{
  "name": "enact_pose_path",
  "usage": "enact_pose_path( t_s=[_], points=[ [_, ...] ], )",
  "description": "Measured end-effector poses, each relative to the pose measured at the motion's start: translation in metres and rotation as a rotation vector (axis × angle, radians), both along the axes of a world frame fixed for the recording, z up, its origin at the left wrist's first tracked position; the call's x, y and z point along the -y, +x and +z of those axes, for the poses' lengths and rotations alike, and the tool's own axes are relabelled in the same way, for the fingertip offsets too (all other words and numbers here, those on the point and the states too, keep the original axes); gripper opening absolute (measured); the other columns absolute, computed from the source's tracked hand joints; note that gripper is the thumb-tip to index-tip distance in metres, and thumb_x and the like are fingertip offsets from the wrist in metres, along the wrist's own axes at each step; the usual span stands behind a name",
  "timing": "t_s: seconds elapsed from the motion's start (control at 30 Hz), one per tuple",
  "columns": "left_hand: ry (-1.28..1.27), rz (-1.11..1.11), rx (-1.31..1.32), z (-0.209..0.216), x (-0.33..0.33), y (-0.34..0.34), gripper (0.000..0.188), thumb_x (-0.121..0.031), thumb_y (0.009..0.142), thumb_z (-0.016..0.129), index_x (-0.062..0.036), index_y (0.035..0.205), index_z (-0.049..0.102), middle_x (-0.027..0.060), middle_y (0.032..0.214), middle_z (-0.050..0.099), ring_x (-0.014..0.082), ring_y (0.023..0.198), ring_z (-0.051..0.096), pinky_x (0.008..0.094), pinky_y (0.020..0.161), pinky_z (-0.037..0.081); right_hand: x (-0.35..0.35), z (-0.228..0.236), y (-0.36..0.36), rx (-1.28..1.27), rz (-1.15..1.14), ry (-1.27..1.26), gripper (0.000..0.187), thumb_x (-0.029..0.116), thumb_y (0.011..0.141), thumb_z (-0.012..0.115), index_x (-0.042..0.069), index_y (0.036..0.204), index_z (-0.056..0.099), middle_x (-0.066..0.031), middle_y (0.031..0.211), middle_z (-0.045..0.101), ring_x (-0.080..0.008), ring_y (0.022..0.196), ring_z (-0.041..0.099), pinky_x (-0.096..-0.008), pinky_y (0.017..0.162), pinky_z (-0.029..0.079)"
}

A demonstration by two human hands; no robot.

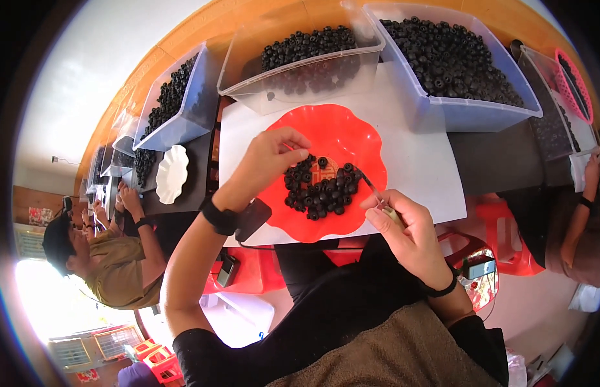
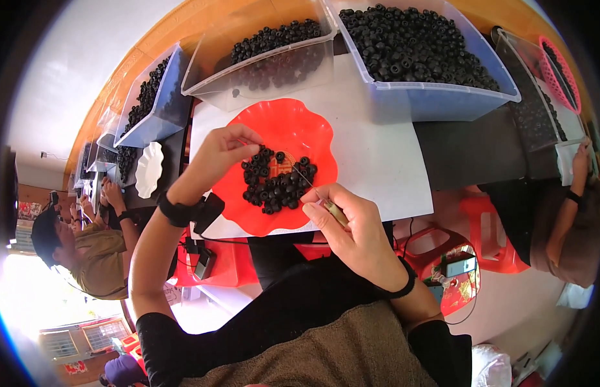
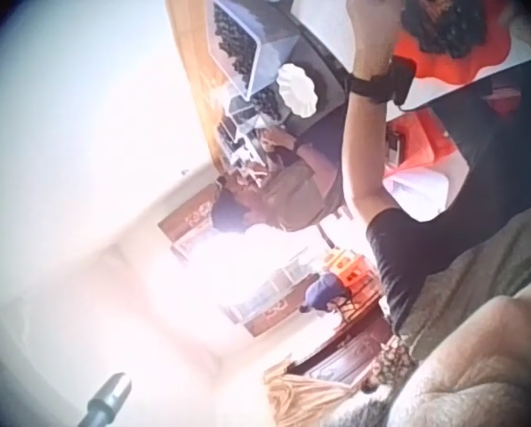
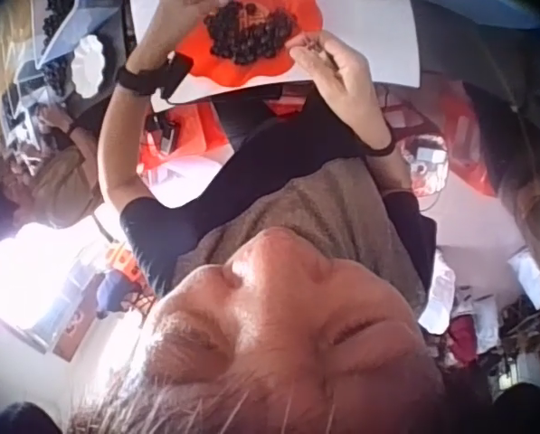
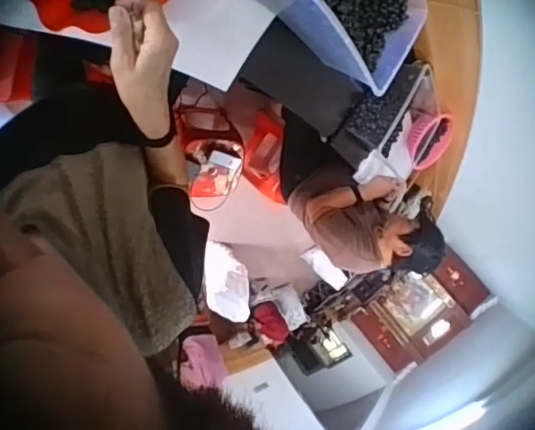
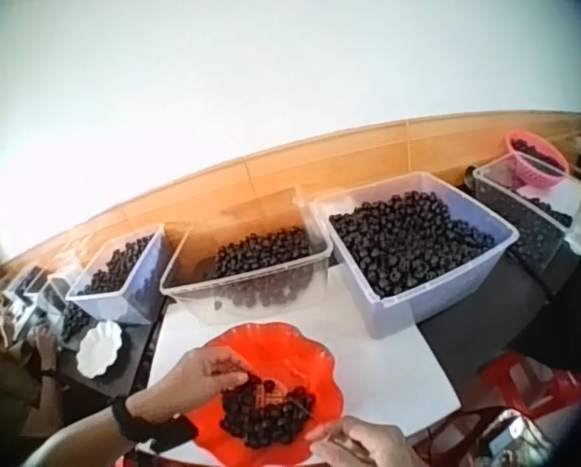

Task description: Manually pitting or prepping small dark fruits using a small knife.

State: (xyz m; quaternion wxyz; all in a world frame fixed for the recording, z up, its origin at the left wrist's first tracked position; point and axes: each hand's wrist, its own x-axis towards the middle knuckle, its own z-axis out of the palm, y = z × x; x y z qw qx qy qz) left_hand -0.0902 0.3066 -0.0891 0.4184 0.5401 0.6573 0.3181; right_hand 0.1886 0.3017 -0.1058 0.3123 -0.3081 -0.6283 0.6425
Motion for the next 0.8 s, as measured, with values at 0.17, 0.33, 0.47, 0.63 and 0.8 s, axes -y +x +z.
enact_pose_path(
  t_s=[0.17, 0.33, 0.47, 0.63, 0.8],
  points=[
    [0.113, -0.139, -0.447, -0.034, -0.011, 0.007, 0.018, -0.006, 0.079, 0.068, 0.0015, 0.094, 0.065, 0.0093, 0.082, 0.067, 0.0155, 0.069, 0.062, 0.0296, 0.063, 0.049, 0.005, -0.001, -0.002, 0.024, 0.0, 0.007, 0.016, 0.012, 0.093, 0.06, -0.003, 0.101, 0.06, 0.0037, 0.067, 0.049, -0.0008, 0.059, 0.038, -0.019, 0.054, 0.033],
    [0.056, -0.167, -0.647, -0.043, -0.021, 0.023, 0.013, -0.006, 0.077, 0.069, 0.0013, 0.086, 0.065, 0.0133, 0.08, 0.067, 0.0231, 0.067, 0.066, 0.0326, 0.062, 0.05, 0.008, -0.001, 0.001, 0.042, -0.016, 0.002, 0.017, 0.013, 0.093, 0.06, -0.002, 0.1, 0.061, 0.0026, 0.069, 0.051, -0.0013, 0.06, 0.04, -0.0186, 0.055, 0.035],
    [0.115, -0.223, -0.667, -0.044, -0.018, 0.031, 0.011, -0.007, 0.077, 0.069, 0.0006, 0.08, 0.062, 0.0139, 0.074, 0.066, 0.026, 0.067, 0.066, 0.0354, 0.062, 0.051, 0.006, -0.001, 0.001, 0.064, -0.013, 0.022, 0.017, 0.013, 0.093, 0.061, -0.003, 0.1, 0.061, 0.002, 0.07, 0.051, -0.0015, 0.061, 0.041, -0.0185, 0.057, 0.038],
    [0.193, -0.139, -0.62, -0.023, -0.004, 0.031, 0.019, -0.006, 0.081, 0.067, -0.0002, 0.096, 0.059, 0.0122, 0.08, 0.066, 0.0222, 0.07, 0.067, 0.0322, 0.063, 0.051, 0.007, 0.002, -0.005, 0.056, -0.009, 0.016, 0.016, 0.011, 0.092, 0.061, -0.002, 0.1, 0.06, 0.0025, 0.07, 0.051, -0.0015, 0.061, 0.041, -0.0193, 0.055, 0.038],
    [-0.082, -0.001, 0.381, 0.031, 0.035, 0.046, 0.042, -0.005, 0.089, 0.062, -0.0005, 0.126, 0.044, 0.0071, 0.096, 0.061, 0.0124, 0.088, 0.06, 0.0262, 0.077, 0.049, 0.005, 0.006, -0.023, 0.017, -0.023, 0.071, 0.015, 0.007, 0.09, 0.064, -0.001, 0.101, 0.06, 0.0025, 0.07, 0.051, -0.0018, 0.06, 0.041, -0.018, 0.054, 0.037]
  ],
)
